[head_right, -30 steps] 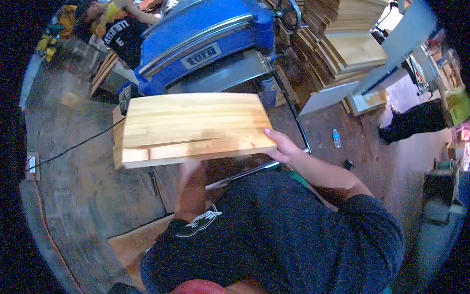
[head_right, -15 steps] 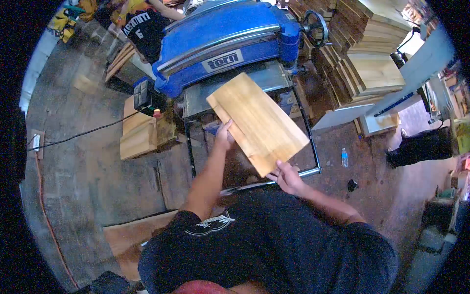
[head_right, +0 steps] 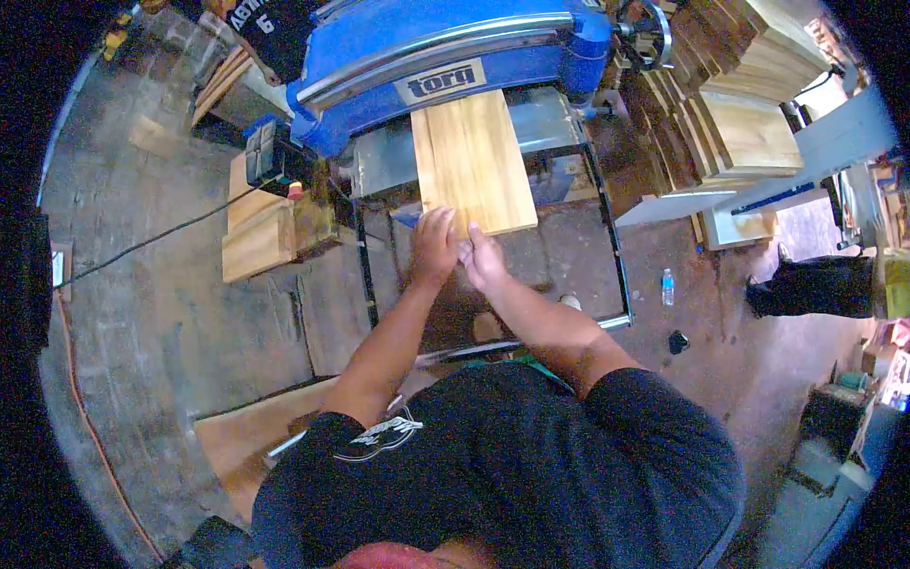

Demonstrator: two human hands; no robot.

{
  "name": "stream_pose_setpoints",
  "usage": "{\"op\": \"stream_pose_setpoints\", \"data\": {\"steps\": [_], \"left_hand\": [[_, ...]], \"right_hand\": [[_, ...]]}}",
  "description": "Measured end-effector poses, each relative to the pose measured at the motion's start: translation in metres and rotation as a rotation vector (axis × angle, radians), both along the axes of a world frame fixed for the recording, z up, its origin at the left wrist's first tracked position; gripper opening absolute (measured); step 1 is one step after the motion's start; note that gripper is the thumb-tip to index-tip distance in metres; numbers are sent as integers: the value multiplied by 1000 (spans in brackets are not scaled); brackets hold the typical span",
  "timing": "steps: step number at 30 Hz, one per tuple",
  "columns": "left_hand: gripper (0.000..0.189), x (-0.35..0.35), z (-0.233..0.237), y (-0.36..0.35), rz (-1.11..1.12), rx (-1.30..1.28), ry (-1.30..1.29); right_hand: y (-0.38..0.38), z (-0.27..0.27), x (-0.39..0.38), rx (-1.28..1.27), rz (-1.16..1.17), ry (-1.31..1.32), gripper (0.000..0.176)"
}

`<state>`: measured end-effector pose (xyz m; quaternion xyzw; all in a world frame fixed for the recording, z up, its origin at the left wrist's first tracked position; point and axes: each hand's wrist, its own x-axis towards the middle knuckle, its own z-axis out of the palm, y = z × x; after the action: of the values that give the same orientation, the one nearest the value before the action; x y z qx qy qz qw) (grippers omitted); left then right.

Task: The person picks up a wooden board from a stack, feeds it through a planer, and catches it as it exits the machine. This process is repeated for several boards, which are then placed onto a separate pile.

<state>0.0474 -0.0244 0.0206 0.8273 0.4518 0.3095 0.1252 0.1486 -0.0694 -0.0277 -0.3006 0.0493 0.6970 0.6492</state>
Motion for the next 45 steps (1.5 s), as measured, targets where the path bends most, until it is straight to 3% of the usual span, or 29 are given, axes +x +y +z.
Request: {"op": "stream_pose_setpoints", "data": {"steps": [3, 5, 7, 8, 9, 11, 12, 13, 15, 18, 19, 20, 21, 22, 23, 24, 25, 27, 28, 29, 31, 35, 36, 37, 39, 40, 42, 43, 45], "left_hand": [[32, 21, 2, 28, -66, 9, 4], [29, 28, 0, 40, -113, 21, -25], [43, 27, -20, 53, -152, -28, 140], [45, 29, -29, 59, -155, 8, 148], [47, 30, -35, 61, -168, 41, 154], [35, 35, -15, 56, -110, 66, 193], [28, 35, -19, 64, -121, 77, 142], [22, 37, -24, 70, -122, 88, 98], [20, 41, -27, 76, -140, 125, 70], [18, 40, -27, 83, -121, 165, 90], [19, 42, -25, 85, -116, 173, 126], [19, 44, -23, 87, -123, 184, 125], [18, 44, -19, 87, -119, 181, 113], [18, 45, -15, 89, -113, 180, 101], [18, 46, -12, 90, -113, 195, 104], [18, 48, -10, 90, -94, 190, 114], [17, 51, -8, 92, -72, 186, 121], [16, 54, -9, 99, -89, 196, 120], [16, 57, -7, 102, -89, 211, 120], [16, 57, -5, 103, -92, 186, 146], [15, 64, -1, 109, -91, 166, 180], [17, 88, 11, 104, 13, 60, 373], [19, 103, 19, 97, -23, 57, 314], [21, 117, 28, 88, -57, 55, 256], [25, 146, 36, 58, -43, -39, 267], [27, 160, 33, 39, -46, -48, 166], [29, 184, 29, 3, -52, -87, 39], [30, 197, 30, -16, -56, -120, 10], [32, 219, 41, -45, -100, -148, 24]], "right_hand": [[9, 6, 5, -125, 29, -111, 32], [15, -30, 2, -23, 38, -103, 32], [16, -17, 4, 43, 16, -91, 32], [17, -18, 9, 49, 67, -89, 32], [23, -57, 16, 153, 170, -97, 34], [29, -34, 38, -105, 470, -270, 48], [33, -39, 52, -61, 603, -232, 53], [30, -24, 71, -65, 552, -245, 53], [21, 31, 113, 25, 734, -638, 50], [-6, 71, 204, 161, 165, -1038, 29], [-13, 77, 249, 6, 68, -1266, 25], [-23, 92, 285, -135, -274, -1643, 24], [-25, 75, 340, -287, -326, -1466, 27], [-28, 55, 396, -416, -506, -1575, 37], [-31, 42, 446, -610, -590, -1420, 50], [-39, 53, 480, -771, -577, -1488, 78], [-40, 54, 503, -757, -587, -1483, 78], [-40, 49, 549, -838, -582, -1425, 106], [-31, 16, 579, -804, -661, -1617, 97], [-25, 14, 588, -799, -669, -1606, 97], [-11, 12, 583, -1011, -498, -1896, 110], [-32, 26, 586, -775, -555, -1684, 116], [-41, 32, 584, -708, -639, -1572, 104], [-52, 24, 593, -698, -625, -1570, 104], [-80, 10, 612, -225, -713, -1296, 96], [-88, 18, 617, -208, -697, -1293, 96], [-105, 46, 624, -77, -719, -650, 70], [-109, 41, 641, -71, -707, -650, 70], [-104, 23, 682, -57, -622, -415, 50]]}}
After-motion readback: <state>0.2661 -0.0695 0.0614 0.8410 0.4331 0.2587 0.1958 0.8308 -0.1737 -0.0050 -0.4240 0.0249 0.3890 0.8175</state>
